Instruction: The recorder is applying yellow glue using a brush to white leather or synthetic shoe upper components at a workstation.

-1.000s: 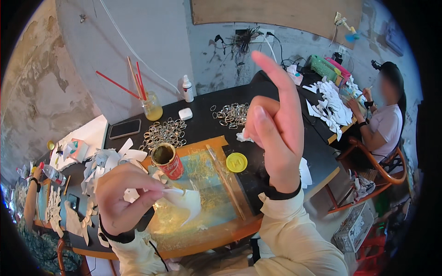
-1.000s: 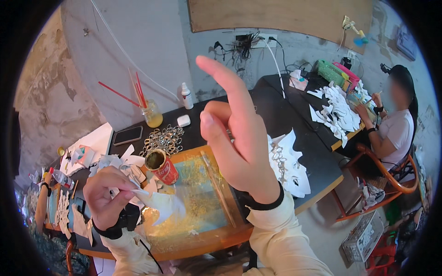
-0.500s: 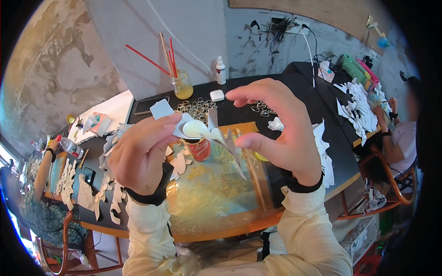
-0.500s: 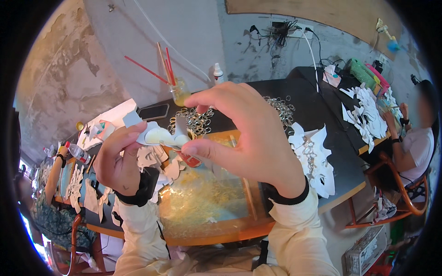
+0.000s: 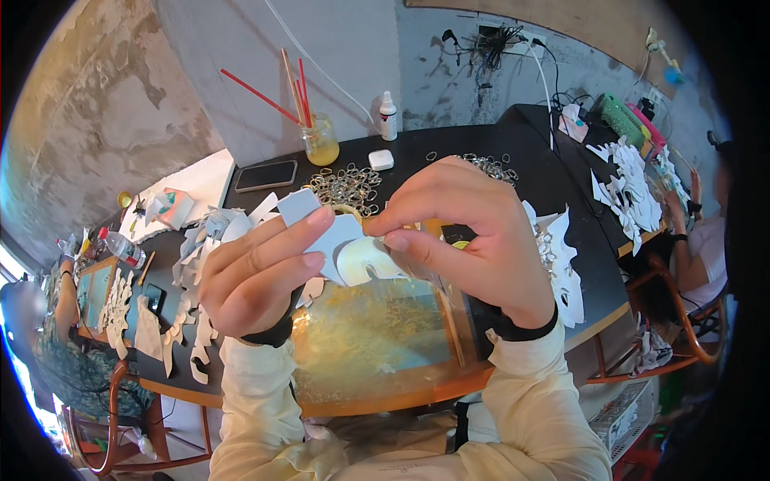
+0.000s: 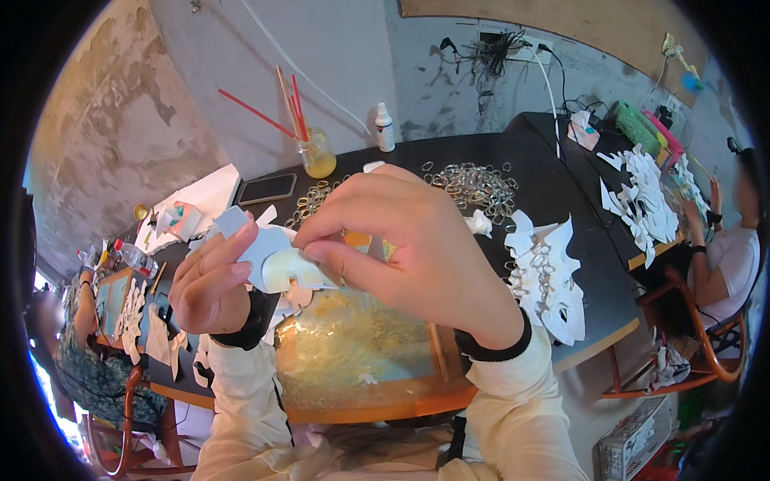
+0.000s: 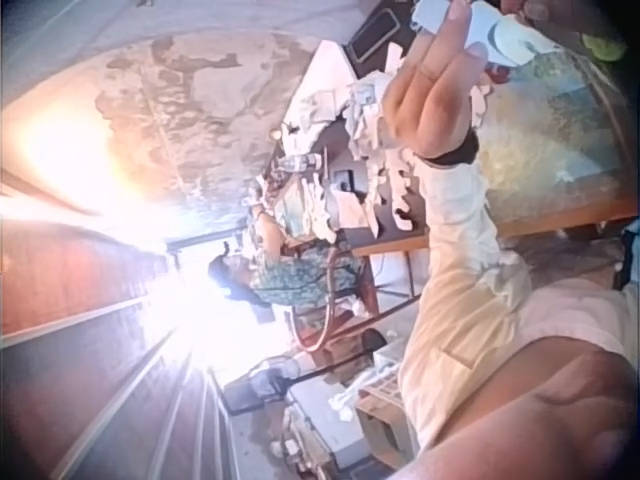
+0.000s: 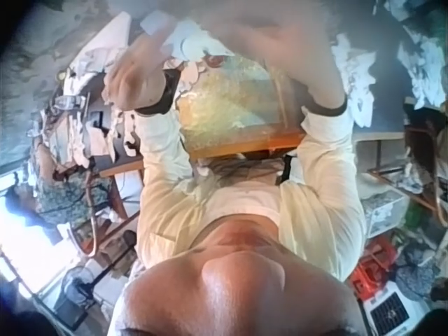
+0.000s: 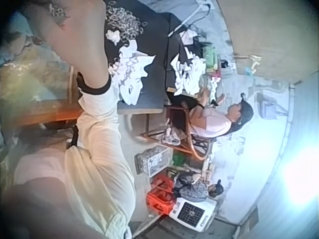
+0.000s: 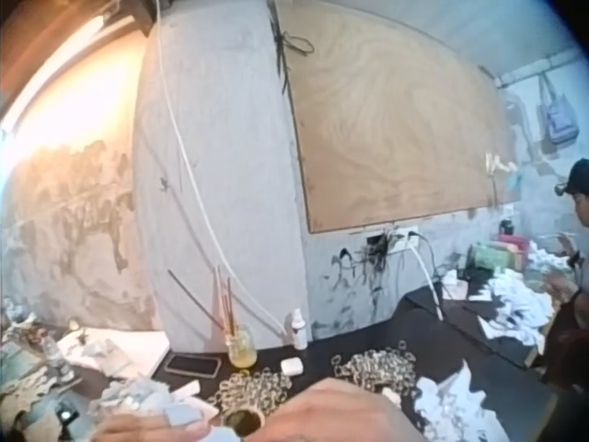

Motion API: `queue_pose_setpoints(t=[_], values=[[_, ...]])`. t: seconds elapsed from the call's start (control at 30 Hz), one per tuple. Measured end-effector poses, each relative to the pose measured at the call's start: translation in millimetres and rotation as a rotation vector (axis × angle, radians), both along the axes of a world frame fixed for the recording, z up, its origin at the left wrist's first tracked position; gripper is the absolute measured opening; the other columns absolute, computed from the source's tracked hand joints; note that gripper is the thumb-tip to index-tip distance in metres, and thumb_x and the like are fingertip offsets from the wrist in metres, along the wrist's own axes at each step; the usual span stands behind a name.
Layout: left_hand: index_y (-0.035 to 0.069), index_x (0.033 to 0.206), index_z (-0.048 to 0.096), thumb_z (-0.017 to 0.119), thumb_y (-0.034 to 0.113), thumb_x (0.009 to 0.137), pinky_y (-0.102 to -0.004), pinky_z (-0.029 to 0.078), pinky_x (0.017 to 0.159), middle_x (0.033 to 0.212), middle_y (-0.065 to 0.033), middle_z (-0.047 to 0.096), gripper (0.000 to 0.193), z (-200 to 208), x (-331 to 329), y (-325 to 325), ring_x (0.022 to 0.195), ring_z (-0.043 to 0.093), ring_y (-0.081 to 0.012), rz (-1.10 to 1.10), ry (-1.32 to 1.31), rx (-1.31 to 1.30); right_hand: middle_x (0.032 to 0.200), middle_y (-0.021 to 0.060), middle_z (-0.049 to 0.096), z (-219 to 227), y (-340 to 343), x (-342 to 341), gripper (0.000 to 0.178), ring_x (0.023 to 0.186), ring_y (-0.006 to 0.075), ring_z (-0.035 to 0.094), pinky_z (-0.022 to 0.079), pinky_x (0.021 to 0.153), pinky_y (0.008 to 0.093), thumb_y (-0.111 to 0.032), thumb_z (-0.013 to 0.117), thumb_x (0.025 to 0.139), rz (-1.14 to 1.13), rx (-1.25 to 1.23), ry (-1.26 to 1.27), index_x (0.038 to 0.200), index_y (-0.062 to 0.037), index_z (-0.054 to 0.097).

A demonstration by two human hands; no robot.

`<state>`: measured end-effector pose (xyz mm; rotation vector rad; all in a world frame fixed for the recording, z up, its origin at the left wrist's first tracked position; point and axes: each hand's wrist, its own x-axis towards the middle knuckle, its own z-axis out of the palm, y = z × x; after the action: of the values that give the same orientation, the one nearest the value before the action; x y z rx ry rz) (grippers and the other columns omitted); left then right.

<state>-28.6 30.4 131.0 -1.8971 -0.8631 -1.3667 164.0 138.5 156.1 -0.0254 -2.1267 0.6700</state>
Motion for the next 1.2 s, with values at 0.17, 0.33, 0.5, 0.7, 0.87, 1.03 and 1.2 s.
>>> queue_pose_setpoints(t=[0.17,0.33,0.5,0.7,0.87,1.03,1.2], values=[[-0.001,0.076,0.058,0.068,0.004,0.064,-0.0307,0.055,0.055,0.09,-0.0231,0.068,0.017,3.9,-1.4,-0.8,0.063,0.066,-0.0283,0.005,0.055,0.032,0.076,0.0036,0.062,0.2,-2.4,-0.9,0.01,0.074,0.0213,0.056,0.043,0.069,0.0312,-0.01,0.07,0.072,0.033,-0.036,0.01,0.082,-0.0083,0.068],[-0.002,0.08,0.058,0.068,0.004,0.066,-0.0304,0.055,0.055,0.089,-0.0231,0.068,0.018,6.6,-4.8,1.6,0.068,0.067,-0.0284,-0.005,0.092,0.011,0.073,0.001,0.061,1.0,-3.5,-3.5,0.007,0.072,0.0189,0.055,0.041,0.07,0.0309,-0.01,0.069,0.071,0.011,0.001,0.041,0.075,-0.0085,0.065],[-0.002,0.08,0.06,0.068,0.002,0.066,-0.0298,0.054,0.056,0.089,-0.0212,0.068,0.017,7.0,0.0,9.2,0.069,0.067,-0.0274,-0.017,0.026,-0.056,0.077,0.0025,0.063,0.2,-0.1,-1.6,0.009,0.078,0.018,0.054,0.041,0.074,0.0299,-0.007,0.069,0.068,-0.034,0.005,0.002,0.076,-0.0066,0.064],[0.0,0.083,0.062,0.068,0.002,0.069,-0.0263,0.053,0.054,0.085,-0.0173,0.069,0.015,3.4,-5.8,12.2,0.067,0.068,-0.0242,-0.08,-0.009,-0.211,0.077,0.0015,0.062,1.9,2.2,0.7,0.007,0.083,0.017,0.053,0.04,0.077,0.0296,-0.008,0.067,0.07,-0.113,-0.04,0.012,0.076,-0.0066,0.064],[0.002,0.084,0.065,0.069,0.0,0.069,-0.0242,0.05,0.051,0.075,-0.0094,0.069,0.016,3.7,-0.1,6.9,0.059,0.066,-0.0184,0.055,-0.093,-0.313,0.078,0.0001,0.063,-0.3,5.6,-0.7,0.005,0.079,0.0207,0.053,0.038,0.076,0.0308,-0.013,0.063,0.078,-0.154,0.005,0.057,0.081,-0.0092,0.065],[0.004,0.083,0.065,0.067,-0.003,0.065,-0.0223,0.048,0.048,0.064,-0.0038,0.065,0.019,11.7,2.0,-6.3,0.053,0.063,-0.0172,0.005,-0.041,-0.397,0.079,0.0049,0.062,19.5,-43.9,28.7,0.01,0.074,0.0196,0.057,0.045,0.066,0.0314,-0.013,0.059,0.081,0.311,-0.058,-0.133,0.085,-0.0056,0.064],[0.005,0.083,0.065,0.063,-0.001,0.067,-0.0238,0.048,0.048,0.066,-0.0032,0.065,0.016,11.3,-6.0,-9.4,0.053,0.062,-0.0172,0.074,0.031,-0.418,0.086,0.0069,0.066,12.2,-83.1,19.9,0.025,0.077,0.0196,0.061,0.049,0.065,0.0303,-0.015,0.042,0.096,0.94,-0.026,-0.229,0.094,-0.0041,0.064]])
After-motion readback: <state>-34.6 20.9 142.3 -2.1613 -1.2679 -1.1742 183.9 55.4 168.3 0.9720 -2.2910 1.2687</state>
